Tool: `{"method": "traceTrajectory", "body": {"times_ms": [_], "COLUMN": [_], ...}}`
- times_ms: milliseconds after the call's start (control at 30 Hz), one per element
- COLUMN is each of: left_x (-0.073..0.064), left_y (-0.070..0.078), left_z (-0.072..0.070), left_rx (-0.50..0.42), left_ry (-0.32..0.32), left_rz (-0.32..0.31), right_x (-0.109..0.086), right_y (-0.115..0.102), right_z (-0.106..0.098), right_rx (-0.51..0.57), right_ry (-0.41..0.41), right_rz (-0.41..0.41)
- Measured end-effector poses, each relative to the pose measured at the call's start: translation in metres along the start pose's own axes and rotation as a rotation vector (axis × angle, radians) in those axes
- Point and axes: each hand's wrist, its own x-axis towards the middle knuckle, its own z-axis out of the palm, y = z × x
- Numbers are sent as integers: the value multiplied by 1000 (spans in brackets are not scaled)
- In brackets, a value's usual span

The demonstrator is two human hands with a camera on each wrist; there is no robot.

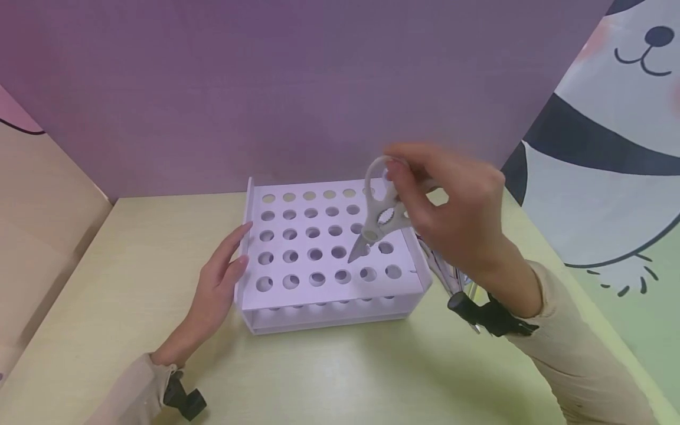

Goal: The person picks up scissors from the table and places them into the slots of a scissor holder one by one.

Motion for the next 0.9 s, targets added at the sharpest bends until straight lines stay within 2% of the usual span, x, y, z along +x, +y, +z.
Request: {"method": "traceTrajectory", "body": {"times_ms": [433, 667, 900], "left_x": [2, 2, 2], "left_y": [-2, -2, 0], "left_z": [3, 2, 1], "left_rx": [37, 61, 6], "left_ry": [22, 27, -1], "left_rz": [20, 11, -19], "right_x": [9, 15, 16], "right_y": [-14, -23, -33], "right_z": [44, 69, 97], "right_rx": [154, 186, 219], "right_ry": [-36, -122, -160], "right_rz": [-82, -113, -152]}}
